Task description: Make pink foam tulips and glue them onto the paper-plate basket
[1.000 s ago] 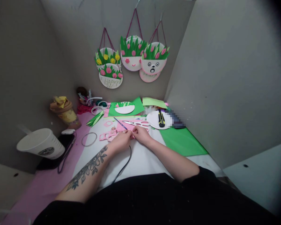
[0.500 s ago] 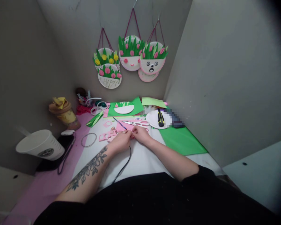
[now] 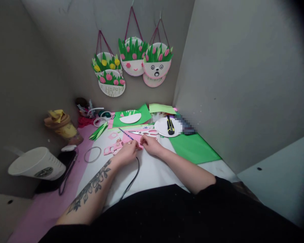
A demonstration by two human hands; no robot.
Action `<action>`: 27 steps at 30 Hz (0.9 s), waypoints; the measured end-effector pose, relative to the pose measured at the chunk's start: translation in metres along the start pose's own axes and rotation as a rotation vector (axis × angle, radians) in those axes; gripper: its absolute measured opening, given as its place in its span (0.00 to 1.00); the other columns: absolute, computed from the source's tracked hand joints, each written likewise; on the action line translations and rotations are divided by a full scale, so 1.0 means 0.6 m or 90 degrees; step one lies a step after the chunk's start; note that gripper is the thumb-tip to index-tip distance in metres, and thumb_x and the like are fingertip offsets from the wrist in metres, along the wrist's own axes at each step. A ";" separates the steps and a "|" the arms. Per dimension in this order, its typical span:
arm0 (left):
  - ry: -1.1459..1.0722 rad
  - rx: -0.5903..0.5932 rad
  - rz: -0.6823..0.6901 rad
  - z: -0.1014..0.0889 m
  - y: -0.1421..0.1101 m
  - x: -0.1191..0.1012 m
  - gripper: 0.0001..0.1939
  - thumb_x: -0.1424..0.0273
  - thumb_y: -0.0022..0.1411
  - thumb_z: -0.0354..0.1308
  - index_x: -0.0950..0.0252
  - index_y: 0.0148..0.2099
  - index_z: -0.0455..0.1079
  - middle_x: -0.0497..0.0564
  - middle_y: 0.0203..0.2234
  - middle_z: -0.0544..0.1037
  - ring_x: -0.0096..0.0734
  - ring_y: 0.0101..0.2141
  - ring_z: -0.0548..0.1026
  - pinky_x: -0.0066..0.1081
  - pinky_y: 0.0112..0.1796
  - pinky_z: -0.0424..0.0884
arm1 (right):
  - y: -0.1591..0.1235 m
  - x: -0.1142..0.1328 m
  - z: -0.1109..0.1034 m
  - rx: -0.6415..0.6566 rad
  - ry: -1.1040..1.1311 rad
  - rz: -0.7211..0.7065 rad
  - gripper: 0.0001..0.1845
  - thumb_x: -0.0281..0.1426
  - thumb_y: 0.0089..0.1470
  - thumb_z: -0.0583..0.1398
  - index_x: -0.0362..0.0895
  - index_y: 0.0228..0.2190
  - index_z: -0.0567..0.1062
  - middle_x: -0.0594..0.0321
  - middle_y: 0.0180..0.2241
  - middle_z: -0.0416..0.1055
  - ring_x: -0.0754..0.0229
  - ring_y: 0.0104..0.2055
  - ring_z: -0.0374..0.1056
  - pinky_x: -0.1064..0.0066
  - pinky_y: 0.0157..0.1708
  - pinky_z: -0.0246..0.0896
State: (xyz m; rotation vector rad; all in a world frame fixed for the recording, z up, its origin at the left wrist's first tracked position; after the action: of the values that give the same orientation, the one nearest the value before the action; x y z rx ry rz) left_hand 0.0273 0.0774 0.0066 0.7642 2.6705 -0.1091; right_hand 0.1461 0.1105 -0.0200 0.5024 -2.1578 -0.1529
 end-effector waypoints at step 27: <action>0.057 0.005 -0.002 -0.010 -0.006 -0.004 0.09 0.74 0.62 0.43 0.63 0.41 0.64 0.56 0.40 0.73 0.40 0.41 0.71 0.37 0.42 0.64 | -0.008 0.002 -0.010 0.038 -0.060 -0.039 0.11 0.18 0.43 0.55 0.44 0.29 0.70 0.66 0.28 0.69 0.63 0.31 0.63 0.74 0.32 0.54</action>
State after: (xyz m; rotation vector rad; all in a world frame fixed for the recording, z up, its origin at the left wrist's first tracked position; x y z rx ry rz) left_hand 0.0251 0.0742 0.0129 0.7855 2.7574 -0.0881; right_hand 0.1517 0.1060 -0.0170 0.6061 -2.2452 -0.1495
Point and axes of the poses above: each hand's wrist, its own y-axis towards the middle knuckle, its own z-axis out of the palm, x = y × z, the point moved 7 cm from there along y, towards the middle knuckle
